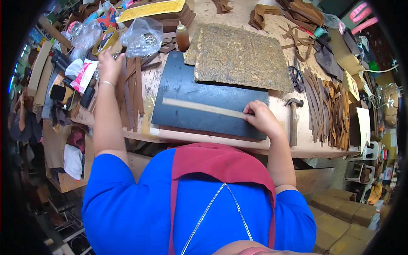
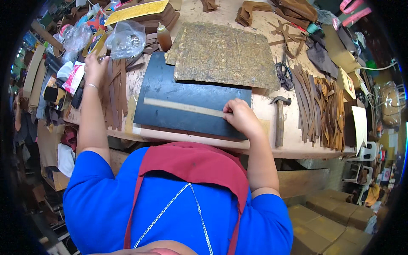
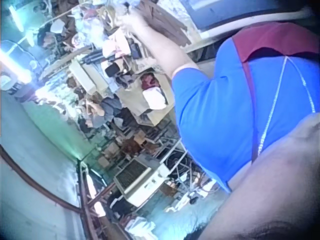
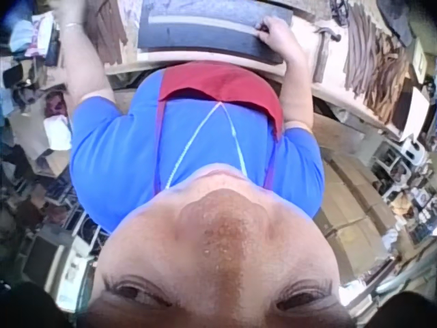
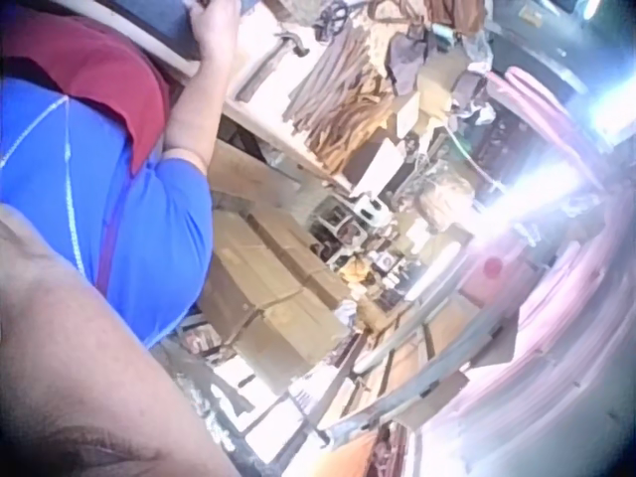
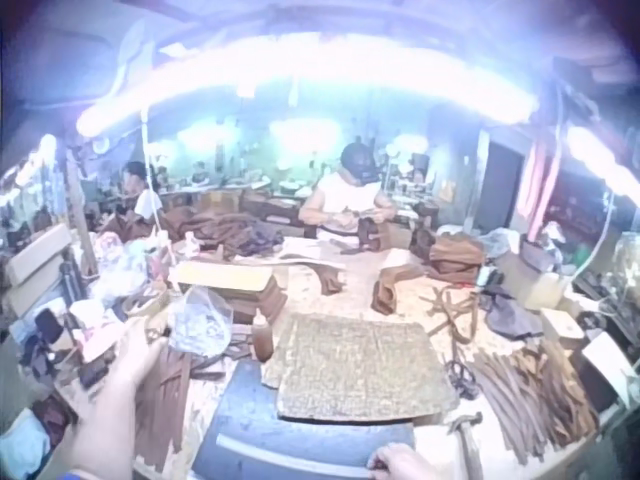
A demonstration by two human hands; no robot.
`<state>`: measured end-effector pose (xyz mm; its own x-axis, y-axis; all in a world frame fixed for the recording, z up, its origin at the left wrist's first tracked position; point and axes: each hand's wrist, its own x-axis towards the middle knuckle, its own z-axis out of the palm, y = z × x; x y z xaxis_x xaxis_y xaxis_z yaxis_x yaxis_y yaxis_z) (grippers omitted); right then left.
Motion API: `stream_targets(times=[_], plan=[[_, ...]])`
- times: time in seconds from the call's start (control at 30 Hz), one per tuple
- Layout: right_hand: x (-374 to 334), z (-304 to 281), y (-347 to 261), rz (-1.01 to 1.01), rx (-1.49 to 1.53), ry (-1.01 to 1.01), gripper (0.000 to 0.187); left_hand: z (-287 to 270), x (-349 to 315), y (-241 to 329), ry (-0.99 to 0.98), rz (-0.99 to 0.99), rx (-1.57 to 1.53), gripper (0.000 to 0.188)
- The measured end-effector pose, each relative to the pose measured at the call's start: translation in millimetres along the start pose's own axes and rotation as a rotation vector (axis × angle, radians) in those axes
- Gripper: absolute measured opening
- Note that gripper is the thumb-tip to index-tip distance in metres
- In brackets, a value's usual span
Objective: The person attaches metal buckles to leather strips, folding and pressing the leather ends together by hand and striking them with a hammer.
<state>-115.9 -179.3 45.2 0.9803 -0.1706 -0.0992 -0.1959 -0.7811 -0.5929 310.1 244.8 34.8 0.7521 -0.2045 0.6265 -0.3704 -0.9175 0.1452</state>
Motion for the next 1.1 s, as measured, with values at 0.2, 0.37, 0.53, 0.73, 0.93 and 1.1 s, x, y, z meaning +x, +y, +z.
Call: stream_targets(times=[0.2, 0.37, 0.53, 0.73, 0.93, 1.1], plan=[[1.4, 4.5, -15.4, -0.004, 0.316, 0.067, 0.012, -90.8, -126.1, 223.4, -0.714, 0.594, -0.857, 0.039], [12.5, -6.0, -28.1, -0.097, 0.424, 0.293, 0.012, -104.2, -139.6, 246.2, -1.112, 0.54, -0.848, 0.023], [14.0, 11.6, -8.9, -0.11, 0.514, 0.417, 0.063, -98.3, -106.8, 196.5, -0.966, 0.085, -1.077, 0.019], [4.5, 44.4, 3.8, -0.037, 0.341, 0.331, 0.059, -99.9, -71.2, 132.0, -0.492, -0.214, -1.504, 0.03], [-1.5, 43.5, -2.1, -0.191, 0.064, 0.393, 0.046, -38.3, -96.4, 126.1, -0.593, -0.117, -0.414, 0.024], [-88.7, -17.7, -20.3, 0.315, 0.686, -0.453, 0.018, -26.5, -65.7, 95.0, -0.301, 0.117, -0.016, 0.025]])
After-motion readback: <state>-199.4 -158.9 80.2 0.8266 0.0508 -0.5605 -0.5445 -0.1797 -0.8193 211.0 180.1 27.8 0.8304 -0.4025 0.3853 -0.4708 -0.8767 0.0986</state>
